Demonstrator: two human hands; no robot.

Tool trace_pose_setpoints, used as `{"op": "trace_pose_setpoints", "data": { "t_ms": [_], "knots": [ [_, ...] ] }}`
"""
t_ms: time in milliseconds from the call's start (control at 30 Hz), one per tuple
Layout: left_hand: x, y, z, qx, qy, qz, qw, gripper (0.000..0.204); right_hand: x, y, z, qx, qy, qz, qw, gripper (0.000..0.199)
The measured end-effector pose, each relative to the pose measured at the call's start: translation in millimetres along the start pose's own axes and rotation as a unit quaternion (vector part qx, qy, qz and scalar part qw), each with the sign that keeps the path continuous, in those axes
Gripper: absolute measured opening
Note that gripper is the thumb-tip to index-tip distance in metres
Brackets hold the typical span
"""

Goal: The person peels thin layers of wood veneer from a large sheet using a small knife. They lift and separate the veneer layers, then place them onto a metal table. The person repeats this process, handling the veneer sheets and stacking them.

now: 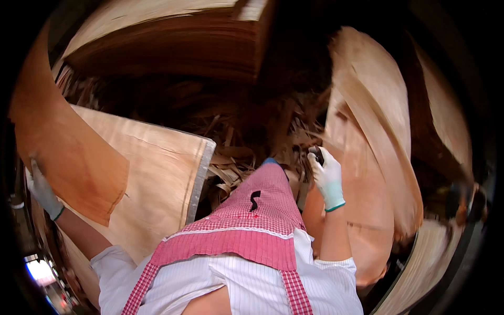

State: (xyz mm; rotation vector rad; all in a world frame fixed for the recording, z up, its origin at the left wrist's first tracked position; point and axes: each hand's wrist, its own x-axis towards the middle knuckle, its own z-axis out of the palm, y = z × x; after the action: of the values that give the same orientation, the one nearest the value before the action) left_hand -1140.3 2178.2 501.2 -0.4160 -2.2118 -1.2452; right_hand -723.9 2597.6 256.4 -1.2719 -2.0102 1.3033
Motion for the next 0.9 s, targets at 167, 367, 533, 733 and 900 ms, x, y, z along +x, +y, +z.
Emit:
{"op": "trace_pose_setpoints", "data": {
  "t_ms": [167, 367, 533, 733, 900],
  "knots": [
    [12, 3, 19, 0.099, 0.012, -0.001, 0.995, 0.041, 128, 5, 21, 0.023, -0.102, -0.008, 0.995, 0.016],
    [42, 6, 84, 0.242, 0.101, -0.062, 0.963, 0.042, 278, -15, 19, 0.087, -0.181, 0.024, 0.979, 0.011],
    [44, 24, 142, 0.190, 0.121, -0.107, 0.969, 0.036, 380, -62, 46, -0.020, -0.295, 0.018, 0.955, 0.011],
    [40, 17, 108, 0.297, 0.163, -0.160, 0.927, 0.042, 427, -169, 176, -0.080, -0.461, -0.091, 0.879, 0.022],
    [40, 25, 127, 0.286, 0.241, -0.173, 0.911, 0.039, 437, -214, 241, -0.130, -0.523, -0.187, 0.821, 0.025]
  ]
}}
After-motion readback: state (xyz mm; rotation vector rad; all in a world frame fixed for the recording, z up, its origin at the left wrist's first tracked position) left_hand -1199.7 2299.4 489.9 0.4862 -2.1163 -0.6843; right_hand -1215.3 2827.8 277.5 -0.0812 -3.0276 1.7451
